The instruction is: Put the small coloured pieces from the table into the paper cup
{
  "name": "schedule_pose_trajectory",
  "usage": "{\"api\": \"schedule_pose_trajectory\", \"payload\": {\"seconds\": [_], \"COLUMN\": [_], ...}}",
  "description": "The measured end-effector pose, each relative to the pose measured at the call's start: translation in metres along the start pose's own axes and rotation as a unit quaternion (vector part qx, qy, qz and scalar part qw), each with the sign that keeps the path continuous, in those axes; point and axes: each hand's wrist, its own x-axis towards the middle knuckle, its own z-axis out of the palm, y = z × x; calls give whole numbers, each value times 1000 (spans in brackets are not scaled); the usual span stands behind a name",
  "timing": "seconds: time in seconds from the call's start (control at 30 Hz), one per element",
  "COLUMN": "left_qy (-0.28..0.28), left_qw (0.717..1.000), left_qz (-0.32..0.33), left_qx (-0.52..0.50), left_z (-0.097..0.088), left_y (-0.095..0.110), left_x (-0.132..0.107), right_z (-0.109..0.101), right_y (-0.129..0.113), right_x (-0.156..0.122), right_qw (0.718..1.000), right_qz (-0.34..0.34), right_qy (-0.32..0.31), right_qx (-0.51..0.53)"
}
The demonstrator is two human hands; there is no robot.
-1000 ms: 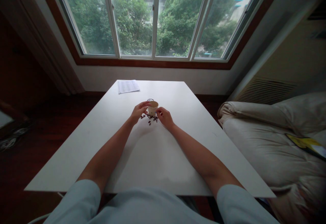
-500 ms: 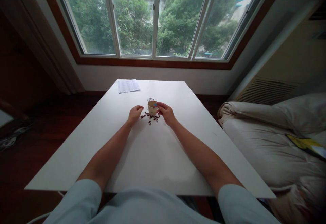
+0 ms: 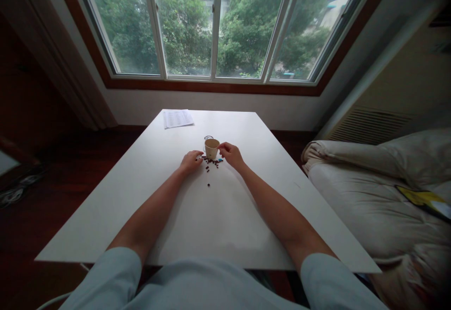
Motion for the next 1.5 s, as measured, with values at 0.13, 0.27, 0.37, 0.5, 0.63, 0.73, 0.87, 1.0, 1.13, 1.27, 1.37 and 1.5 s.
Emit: {"api": "schedule_pose_trajectory", "payload": {"seconds": [0.13, 0.27, 0.37, 0.5, 0.63, 0.73, 0.87, 1.0, 1.13, 1.27, 1.37, 1.5], "left_qy": [-19, -19, -19, -19, -20, -30, -36, -40, -43, -55, -59, -65], "left_qw": [999, 997, 996, 996, 996, 995, 993, 991, 986, 984, 983, 983], "left_qz": [31, 53, 61, 56, 37, 46, 57, 57, 65, 52, 47, 23], "left_qx": [-13, -51, -69, -66, -72, -85, -100, -118, -149, -160, -166, -169], "left_z": [-3, -5, -5, -7, -10, -14, -16, -15, -15, -15, -14, -11], "left_y": [6, 9, 10, 13, 18, 22, 25, 25, 27, 32, 35, 35], "left_x": [-3, -4, -4, -5, -8, -9, -10, -11, -12, -13, -13, -13], "right_z": [-7, -4, 0, 3, 4, 5, 5, 3, 5, 7, 10, 13], "right_y": [16, 26, 29, 31, 33, 36, 38, 38, 37, 36, 37, 39], "right_x": [-1, -4, -7, -8, -7, -8, -8, -7, -7, -8, -8, -6], "right_qw": [971, 942, 932, 927, 928, 934, 940, 942, 939, 936, 935, 931], "right_qz": [-36, 0, 18, 14, 9, -7, -22, -12, -4, -1, 10, 26], "right_qy": [-11, -64, -74, -73, -66, -53, -45, -47, -55, -50, -46, -37], "right_qx": [-235, -329, -353, -368, -366, -354, -339, -333, -339, -347, -352, -361]}}
